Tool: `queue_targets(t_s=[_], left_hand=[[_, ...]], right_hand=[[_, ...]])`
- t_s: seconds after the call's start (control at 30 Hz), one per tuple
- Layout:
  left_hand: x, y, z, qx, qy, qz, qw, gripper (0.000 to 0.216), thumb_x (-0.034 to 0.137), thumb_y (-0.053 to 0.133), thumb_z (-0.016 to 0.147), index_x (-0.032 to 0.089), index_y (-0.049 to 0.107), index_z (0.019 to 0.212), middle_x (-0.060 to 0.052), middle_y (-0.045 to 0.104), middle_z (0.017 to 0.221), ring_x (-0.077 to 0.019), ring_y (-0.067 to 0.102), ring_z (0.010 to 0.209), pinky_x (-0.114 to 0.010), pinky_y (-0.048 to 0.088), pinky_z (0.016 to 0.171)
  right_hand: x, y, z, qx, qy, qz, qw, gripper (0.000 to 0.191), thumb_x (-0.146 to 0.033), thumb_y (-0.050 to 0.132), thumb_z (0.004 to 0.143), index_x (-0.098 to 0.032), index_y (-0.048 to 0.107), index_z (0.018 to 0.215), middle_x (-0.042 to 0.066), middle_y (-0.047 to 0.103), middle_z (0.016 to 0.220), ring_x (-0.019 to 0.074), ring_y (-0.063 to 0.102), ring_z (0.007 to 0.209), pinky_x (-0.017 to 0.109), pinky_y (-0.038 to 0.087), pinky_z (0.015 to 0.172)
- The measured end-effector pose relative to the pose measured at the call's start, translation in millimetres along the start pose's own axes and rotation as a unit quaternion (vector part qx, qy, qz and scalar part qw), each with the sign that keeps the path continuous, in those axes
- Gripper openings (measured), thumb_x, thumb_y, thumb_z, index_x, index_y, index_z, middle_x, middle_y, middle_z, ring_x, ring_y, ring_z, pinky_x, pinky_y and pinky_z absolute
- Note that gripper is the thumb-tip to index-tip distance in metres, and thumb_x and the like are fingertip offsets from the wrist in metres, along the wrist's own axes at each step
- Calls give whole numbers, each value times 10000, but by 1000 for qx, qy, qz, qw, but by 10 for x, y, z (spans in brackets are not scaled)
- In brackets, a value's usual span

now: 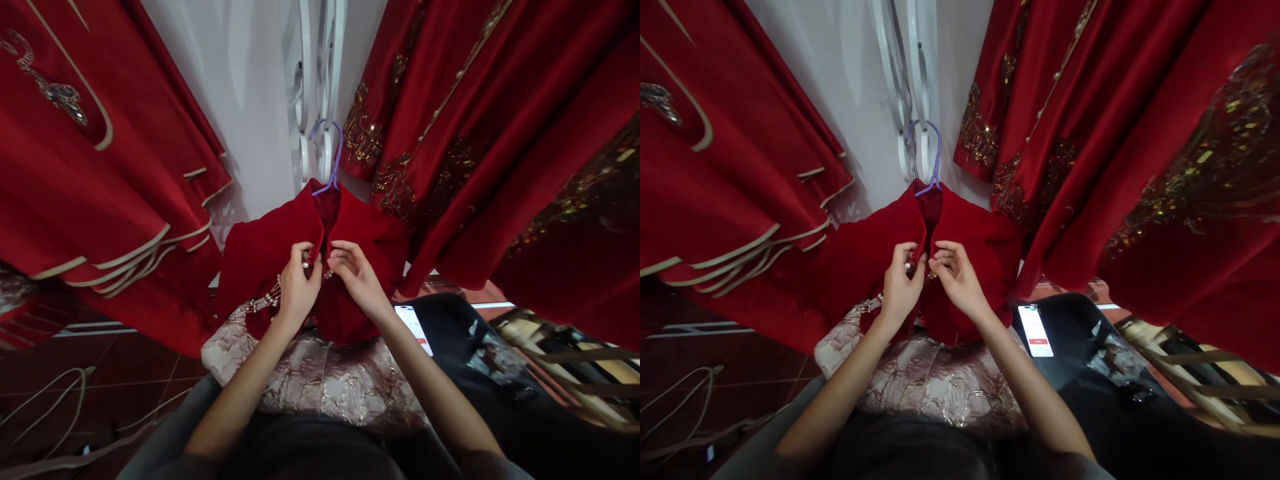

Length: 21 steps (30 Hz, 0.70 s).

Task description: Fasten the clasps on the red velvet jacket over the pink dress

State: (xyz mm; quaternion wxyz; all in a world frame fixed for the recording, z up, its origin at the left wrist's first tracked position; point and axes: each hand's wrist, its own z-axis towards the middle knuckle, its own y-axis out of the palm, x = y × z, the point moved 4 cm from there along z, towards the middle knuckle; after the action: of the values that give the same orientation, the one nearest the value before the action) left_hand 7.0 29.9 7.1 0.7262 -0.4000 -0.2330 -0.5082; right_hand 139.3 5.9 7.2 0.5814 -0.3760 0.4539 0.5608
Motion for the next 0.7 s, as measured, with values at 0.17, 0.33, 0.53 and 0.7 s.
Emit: queue_targets(t_s=[0.17,0.33,0.53,0.7], left_hand=[[-96,-28,-80,-4,25,-18,1000,304,245,567,880,252,545,1183,-94,575,1092,-189,622,944,-317,540,795],[-93,-31,-152,-27,13,-61,998,327,245,537,909,262,554,1235,-79,600,1062,-173,632,948,-317,561,825],[-107,-79,-196,36,-17,-94,995,259,256,591,885,271,487,1122,-67,627,1031,-171,647,929,-303,578,761],[-112,-57,-165,5,2,-53,999,148,212,582,868,246,478,967,-38,612,939,-157,655,841,-305,575,752]], right_hand=[[154,-88,-63,-26,13,32,999,354,-316,727,740,-251,561,1046,40,604,1049,177,596,1028,362,500,977],[115,-107,-92,-57,-44,-80,994,259,-281,682,816,-241,600,1059,44,627,1075,168,610,999,365,492,977],[66,-119,-101,-30,-26,-35,999,240,-325,715,792,-238,603,985,28,634,963,159,627,910,332,539,876],[-18,-105,-79,-1,-30,15,999,244,-300,741,767,-237,600,956,23,641,943,161,635,937,327,538,900]])
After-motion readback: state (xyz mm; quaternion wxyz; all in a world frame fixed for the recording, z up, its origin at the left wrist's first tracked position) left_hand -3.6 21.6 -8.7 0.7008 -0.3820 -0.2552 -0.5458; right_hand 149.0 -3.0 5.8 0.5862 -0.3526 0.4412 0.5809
